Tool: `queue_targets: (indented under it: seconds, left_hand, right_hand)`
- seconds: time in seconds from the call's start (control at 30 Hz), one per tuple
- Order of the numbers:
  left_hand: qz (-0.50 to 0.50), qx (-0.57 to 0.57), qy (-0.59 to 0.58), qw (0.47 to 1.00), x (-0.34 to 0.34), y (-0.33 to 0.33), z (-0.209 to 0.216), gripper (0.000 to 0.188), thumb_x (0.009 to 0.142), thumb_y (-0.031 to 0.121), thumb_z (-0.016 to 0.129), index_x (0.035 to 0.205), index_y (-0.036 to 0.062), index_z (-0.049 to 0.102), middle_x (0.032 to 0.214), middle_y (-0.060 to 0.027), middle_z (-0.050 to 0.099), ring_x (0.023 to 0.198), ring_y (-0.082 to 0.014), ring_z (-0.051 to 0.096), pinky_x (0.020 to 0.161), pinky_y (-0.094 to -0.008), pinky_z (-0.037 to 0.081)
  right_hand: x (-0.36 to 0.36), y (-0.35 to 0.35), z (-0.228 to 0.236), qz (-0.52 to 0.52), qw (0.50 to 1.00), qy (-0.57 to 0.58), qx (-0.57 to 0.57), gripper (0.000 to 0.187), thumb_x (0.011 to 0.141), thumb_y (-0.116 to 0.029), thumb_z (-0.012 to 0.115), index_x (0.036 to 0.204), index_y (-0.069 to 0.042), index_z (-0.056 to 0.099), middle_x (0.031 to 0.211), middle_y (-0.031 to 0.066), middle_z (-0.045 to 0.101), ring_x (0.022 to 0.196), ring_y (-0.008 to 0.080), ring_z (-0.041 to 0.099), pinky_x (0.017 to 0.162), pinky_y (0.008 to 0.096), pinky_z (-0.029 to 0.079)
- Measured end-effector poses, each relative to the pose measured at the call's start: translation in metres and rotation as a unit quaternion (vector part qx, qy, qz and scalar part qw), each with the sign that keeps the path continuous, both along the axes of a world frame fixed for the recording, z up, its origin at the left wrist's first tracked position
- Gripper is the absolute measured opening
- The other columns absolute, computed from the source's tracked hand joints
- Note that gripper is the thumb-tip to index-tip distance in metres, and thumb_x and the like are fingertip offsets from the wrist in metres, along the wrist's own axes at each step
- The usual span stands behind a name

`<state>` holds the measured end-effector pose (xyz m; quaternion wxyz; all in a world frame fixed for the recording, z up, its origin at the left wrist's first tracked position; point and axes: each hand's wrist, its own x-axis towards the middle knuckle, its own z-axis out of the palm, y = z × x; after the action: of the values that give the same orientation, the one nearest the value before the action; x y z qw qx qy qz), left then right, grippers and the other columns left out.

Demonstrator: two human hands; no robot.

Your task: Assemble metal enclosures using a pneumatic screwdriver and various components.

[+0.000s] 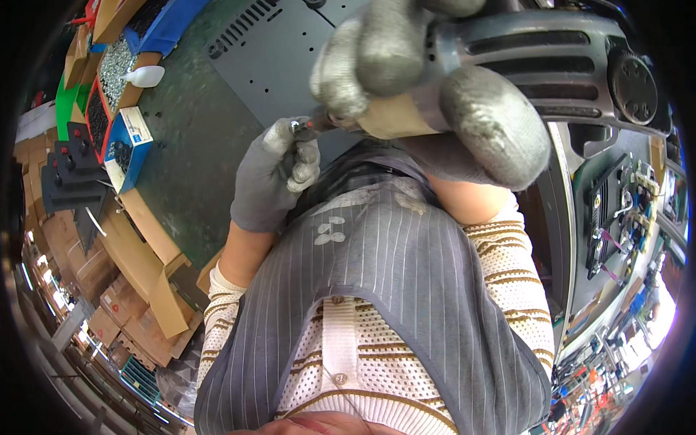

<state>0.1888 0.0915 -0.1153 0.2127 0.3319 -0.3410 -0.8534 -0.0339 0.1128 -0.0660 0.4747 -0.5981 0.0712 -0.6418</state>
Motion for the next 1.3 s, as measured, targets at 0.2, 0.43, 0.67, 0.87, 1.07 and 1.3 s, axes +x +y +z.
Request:
queue_targets:
  seconds: [0.2, 0.43, 0.67, 0.87, 1.07, 1.3]
  left_hand:
    - [0.104, -0.098, -0.074, 0.987, 0.041, -0.023, -0.003, 0.025, 0.097, 0.016, 0.051, 0.110, -0.0011, 0.063, 0.084, -0.0042, 0.063, 0.065, -0.0053, 0.052, 0.056, -0.0179, 0.041]
    - [0.176, -0.536, -0.469, 0.679, 0.130, -0.092, -0.015, 0.023, 0.095, 0.016, 0.055, 0.111, 0.0043, 0.065, 0.103, -0.0070, 0.065, 0.089, -0.0144, 0.060, 0.076, -0.0258, 0.048]
    - [0.085, -0.576, -0.674, 0.454, 0.171, -0.153, -0.009, 0.028, 0.091, 0.035, 0.055, 0.100, 0.0129, 0.070, 0.109, -0.0141, 0.065, 0.099, -0.0344, 0.061, 0.083, -0.0427, 0.048]
    - [0.020, -0.487, -0.682, 0.546, 0.146, -0.178, -0.027, 0.034, 0.089, 0.037, 0.055, 0.105, 0.0103, 0.068, 0.099, -0.0177, 0.067, 0.095, -0.0345, 0.064, 0.081, -0.0417, 0.049]
    - [0.018, -0.512, -0.721, 0.466, 0.134, -0.164, -0.031, 0.028, 0.090, 0.030, 0.057, 0.108, 0.0114, 0.068, 0.106, -0.0122, 0.069, 0.096, -0.0309, 0.065, 0.082, -0.0386, 0.049]
    - [0.051, -0.528, -0.695, 0.485, 0.133, -0.159, -0.028, 0.028, 0.090, 0.026, 0.059, 0.110, 0.0097, 0.068, 0.107, -0.0098, 0.069, 0.098, -0.0278, 0.065, 0.084, -0.0348, 0.049]
  right_hand:
    - [0.006, 0.001, -0.011, -0.066, 0.990, -0.117, 0.049, 0.050, 0.082, -0.028, 0.055, 0.127, -0.010, 0.042, 0.087, 0.0020, 0.045, 0.077, 0.0167, 0.048, 0.073, 0.0341, 0.040]
    - [-0.051, 0.051, -0.052, -0.255, 0.924, -0.117, 0.259, 0.055, 0.076, -0.028, 0.062, 0.123, -0.003, 0.046, 0.097, 0.0086, 0.049, 0.087, 0.0226, 0.048, 0.077, 0.0362, 0.042]
    - [-0.119, 0.105, -0.074, -0.471, 0.829, -0.110, 0.281, 0.048, 0.082, -0.018, 0.059, 0.125, 0.001, 0.052, 0.113, 0.0181, 0.061, 0.094, 0.0288, 0.060, 0.089, 0.0435, 0.049]
    - [-0.141, 0.125, -0.103, -0.614, 0.722, -0.110, 0.300, 0.043, 0.078, -0.013, 0.063, 0.119, 0.000, 0.056, 0.100, 0.0129, 0.064, 0.087, 0.0287, 0.064, 0.076, 0.0420, 0.055]
    - [-0.143, 0.118, -0.124, -0.633, 0.740, -0.082, 0.213, 0.032, 0.086, -0.006, 0.056, 0.117, 0.000, 0.053, 0.079, 0.0085, 0.056, 0.061, 0.0143, 0.053, 0.056, 0.0270, 0.044]
    - [-0.133, 0.111, -0.140, -0.718, 0.617, 0.272, 0.172, 0.025, 0.073, -0.010, 0.074, 0.095, -0.002, 0.066, 0.082, 0.0065, 0.066, 0.071, 0.0156, 0.063, 0.067, 0.0294, 0.052]
